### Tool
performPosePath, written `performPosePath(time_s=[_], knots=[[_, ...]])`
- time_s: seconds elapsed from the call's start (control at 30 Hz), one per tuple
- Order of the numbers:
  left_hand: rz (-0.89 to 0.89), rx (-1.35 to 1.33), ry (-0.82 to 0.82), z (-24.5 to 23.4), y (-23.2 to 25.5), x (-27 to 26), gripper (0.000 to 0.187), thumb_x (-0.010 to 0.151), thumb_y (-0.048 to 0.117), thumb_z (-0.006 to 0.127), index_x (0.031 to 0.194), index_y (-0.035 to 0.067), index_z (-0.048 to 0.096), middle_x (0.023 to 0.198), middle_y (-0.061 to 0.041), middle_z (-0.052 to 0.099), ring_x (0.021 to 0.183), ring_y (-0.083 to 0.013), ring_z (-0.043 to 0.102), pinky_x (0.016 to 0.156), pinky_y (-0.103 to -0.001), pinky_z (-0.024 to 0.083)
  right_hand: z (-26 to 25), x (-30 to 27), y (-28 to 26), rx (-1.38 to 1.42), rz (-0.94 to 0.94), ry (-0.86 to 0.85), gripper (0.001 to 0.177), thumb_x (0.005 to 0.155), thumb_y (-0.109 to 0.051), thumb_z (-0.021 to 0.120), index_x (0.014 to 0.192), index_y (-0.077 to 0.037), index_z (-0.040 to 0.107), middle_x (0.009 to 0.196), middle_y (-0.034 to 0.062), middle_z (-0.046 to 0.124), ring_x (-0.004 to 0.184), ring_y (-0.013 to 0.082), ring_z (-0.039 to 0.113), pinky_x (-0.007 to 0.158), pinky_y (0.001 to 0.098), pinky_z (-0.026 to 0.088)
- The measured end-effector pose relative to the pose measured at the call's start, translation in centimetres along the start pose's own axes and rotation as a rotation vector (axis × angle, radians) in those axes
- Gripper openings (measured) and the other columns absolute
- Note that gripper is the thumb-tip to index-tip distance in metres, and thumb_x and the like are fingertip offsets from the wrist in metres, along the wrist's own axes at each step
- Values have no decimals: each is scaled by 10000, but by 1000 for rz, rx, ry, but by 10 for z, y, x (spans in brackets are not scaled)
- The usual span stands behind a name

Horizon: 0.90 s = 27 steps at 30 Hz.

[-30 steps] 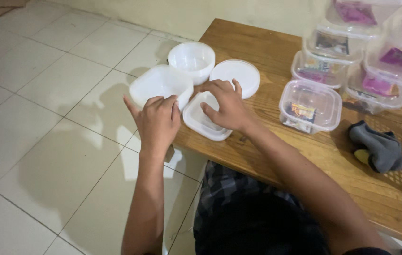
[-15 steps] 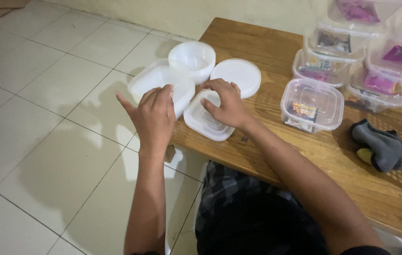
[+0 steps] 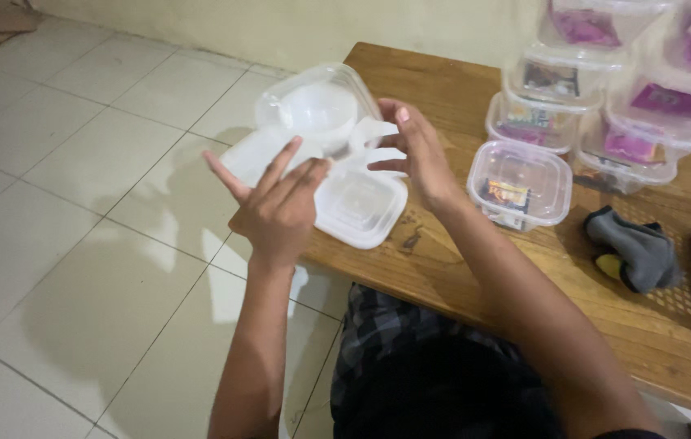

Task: The person wipes the inside of clear plastic containers with a cloth, places small packets inside, and secures the lids. They repeat this process for several containers, stacking the finished ones on the table.

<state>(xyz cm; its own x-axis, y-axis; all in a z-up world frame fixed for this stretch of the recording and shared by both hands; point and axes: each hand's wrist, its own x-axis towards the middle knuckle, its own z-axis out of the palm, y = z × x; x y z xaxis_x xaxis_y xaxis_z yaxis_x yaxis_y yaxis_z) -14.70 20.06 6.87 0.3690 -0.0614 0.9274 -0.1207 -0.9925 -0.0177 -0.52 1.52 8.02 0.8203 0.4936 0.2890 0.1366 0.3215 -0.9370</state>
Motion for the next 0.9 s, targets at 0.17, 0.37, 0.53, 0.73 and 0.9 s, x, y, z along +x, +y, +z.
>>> performPosePath(time_s=[0.17, 0.37, 0.53, 0.73, 0.9], knots=[[70, -181, -88, 11, 37, 10, 94, 1007, 184, 755, 1063, 235, 810, 1042, 120, 766, 1394, -137, 562, 1198, -761, -61, -31, -23, -30, -258, -78, 14, 566, 1007, -379, 552, 1460, -56, 452, 1314, 104, 591, 1090, 190, 662, 788, 425, 635], [-28, -562, -81, 42, 95, 24, 341, 1001, 396, 688, 1295, 227, 656, 1586, -98, 366, 1548, -415, 212, 1273, -668, 48, -84, -58, -59, -341, -97, 321, 447, 1022, -182, 512, 1457, -80, 482, 1318, 69, 601, 1099, 141, 624, 712, 318, 549], [-362, -1279, -252, 74, 143, 31, 832, 1071, 549, 562, 1651, 134, 133, 1746, -223, -40, 1635, -453, 81, 1306, -586, 251, -121, -86, -78, -164, -111, 379, 393, 1023, -177, 490, 1401, -68, 490, 1213, 73, 590, 1027, 155, 638, 764, 340, 623], [-590, -1580, -331, 130, 182, 39, 868, 1057, 520, 512, 1657, 62, 83, 1727, -224, 120, 1612, -372, 173, 1303, -503, 225, -162, -102, -84, -215, -178, 363, 382, 1041, -159, 494, 1404, -40, 515, 1211, 86, 582, 1049, 172, 632, 811, 331, 606], [-581, -1569, -370, 154, 192, 40, 837, 1055, 493, 503, 1652, 40, 131, 1710, -227, 199, 1599, -346, 211, 1299, -475, 211, -185, -109, -76, -320, -180, 386, 381, 1027, -166, 502, 1382, -28, 519, 1226, 89, 593, 1063, 190, 645, 838, 340, 587]])
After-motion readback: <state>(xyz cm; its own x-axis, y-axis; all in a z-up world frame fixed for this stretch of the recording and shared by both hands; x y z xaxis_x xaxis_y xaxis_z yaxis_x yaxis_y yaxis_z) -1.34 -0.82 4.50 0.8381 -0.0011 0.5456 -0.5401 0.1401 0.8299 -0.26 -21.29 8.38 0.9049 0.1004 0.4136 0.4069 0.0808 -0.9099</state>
